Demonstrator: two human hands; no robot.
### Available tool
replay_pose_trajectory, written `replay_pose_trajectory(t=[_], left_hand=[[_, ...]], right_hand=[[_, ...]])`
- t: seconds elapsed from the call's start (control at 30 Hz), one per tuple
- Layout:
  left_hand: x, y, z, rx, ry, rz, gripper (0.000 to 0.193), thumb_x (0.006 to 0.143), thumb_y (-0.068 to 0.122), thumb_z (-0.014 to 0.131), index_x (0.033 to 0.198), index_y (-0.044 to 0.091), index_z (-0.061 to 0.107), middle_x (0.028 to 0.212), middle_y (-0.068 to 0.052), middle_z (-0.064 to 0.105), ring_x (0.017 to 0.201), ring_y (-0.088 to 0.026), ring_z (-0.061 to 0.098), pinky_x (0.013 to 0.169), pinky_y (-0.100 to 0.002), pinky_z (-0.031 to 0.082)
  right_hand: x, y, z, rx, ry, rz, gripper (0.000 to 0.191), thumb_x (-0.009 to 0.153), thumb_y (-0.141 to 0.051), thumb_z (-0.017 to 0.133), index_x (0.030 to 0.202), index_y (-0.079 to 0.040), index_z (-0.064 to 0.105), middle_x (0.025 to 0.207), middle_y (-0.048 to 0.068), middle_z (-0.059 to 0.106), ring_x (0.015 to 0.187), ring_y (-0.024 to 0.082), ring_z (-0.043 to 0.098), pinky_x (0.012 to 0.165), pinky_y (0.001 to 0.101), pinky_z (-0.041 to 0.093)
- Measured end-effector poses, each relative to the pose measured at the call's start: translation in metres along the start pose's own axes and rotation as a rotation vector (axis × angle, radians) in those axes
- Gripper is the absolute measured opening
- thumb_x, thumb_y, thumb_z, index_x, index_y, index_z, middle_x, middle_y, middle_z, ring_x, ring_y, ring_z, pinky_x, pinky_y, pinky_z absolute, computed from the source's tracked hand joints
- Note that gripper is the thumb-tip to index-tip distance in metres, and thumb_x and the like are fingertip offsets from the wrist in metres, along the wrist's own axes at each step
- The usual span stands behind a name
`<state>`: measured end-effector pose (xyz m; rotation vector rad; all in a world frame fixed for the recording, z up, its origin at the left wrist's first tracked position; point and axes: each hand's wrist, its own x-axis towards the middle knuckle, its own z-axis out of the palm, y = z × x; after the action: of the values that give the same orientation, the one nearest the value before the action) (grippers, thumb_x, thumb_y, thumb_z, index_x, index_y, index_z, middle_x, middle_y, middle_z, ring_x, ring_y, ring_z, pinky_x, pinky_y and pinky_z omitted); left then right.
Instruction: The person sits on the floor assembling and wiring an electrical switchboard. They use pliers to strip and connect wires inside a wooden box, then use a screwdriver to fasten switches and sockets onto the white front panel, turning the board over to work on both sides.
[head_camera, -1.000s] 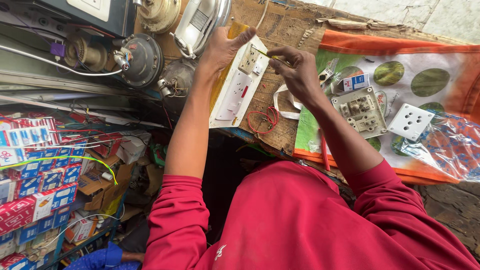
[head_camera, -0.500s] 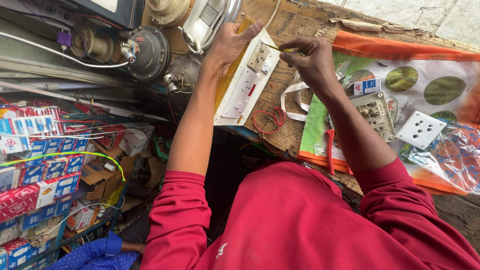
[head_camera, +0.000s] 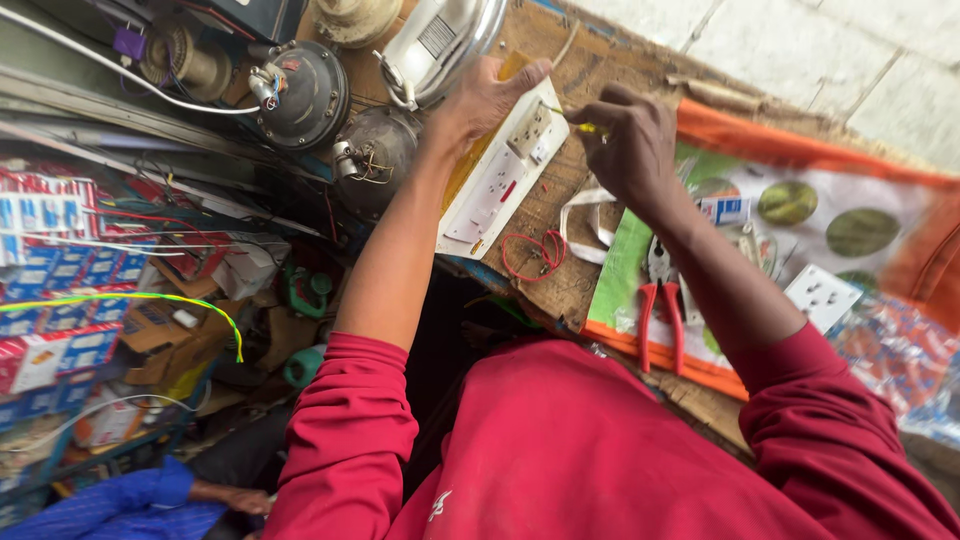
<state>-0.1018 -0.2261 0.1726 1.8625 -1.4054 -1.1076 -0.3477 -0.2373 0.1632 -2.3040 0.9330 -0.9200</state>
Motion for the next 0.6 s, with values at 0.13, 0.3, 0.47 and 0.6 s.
replay_pose_trajectory(t=[0.13,0.3,0.47,0.6], left_hand=[[-0.001,0.007,-0.007,-0.138,0.015,0.09,0.074,0.065,0.088,0.067,0.082,0.016,0.07,0.072,0.001,0.073,0.07,-0.013,0.072,0.063,-0.034,0.059],[0.007,0.004,-0.016,-0.07,0.015,0.003,0.076,0.07,0.083,0.07,0.076,0.008,0.058,0.072,-0.001,0.054,0.066,-0.019,0.06,0.059,-0.043,0.058],[0.006,-0.013,-0.013,-0.035,0.053,0.047,0.079,0.066,0.087,0.066,0.072,0.008,0.063,0.069,-0.003,0.06,0.068,-0.016,0.06,0.06,-0.042,0.052],[0.013,-0.009,-0.008,-0.056,0.094,-0.034,0.081,0.062,0.087,0.071,0.077,0.008,0.062,0.074,-0.003,0.058,0.072,-0.018,0.06,0.06,-0.042,0.057]], right_hand=[[0.011,-0.007,-0.003,0.466,-0.052,0.46,0.01,0.1,-0.012,0.077,0.108,-0.006,0.08,0.087,0.008,0.076,0.074,0.015,0.065,0.064,0.0301,0.051],[0.012,-0.015,0.01,0.719,0.206,0.315,0.012,0.087,-0.002,0.076,0.099,-0.003,0.076,0.095,0.008,0.075,0.084,0.012,0.073,0.077,0.0264,0.063],[-0.007,-0.017,0.025,0.984,0.272,0.407,0.012,0.093,-0.005,0.079,0.102,0.0,0.072,0.09,0.009,0.069,0.078,0.013,0.064,0.069,0.026,0.055],[-0.005,-0.01,0.022,0.834,0.293,0.659,0.018,0.103,-0.017,0.07,0.116,-0.005,0.073,0.073,0.01,0.06,0.056,0.013,0.05,0.045,0.0247,0.037]])
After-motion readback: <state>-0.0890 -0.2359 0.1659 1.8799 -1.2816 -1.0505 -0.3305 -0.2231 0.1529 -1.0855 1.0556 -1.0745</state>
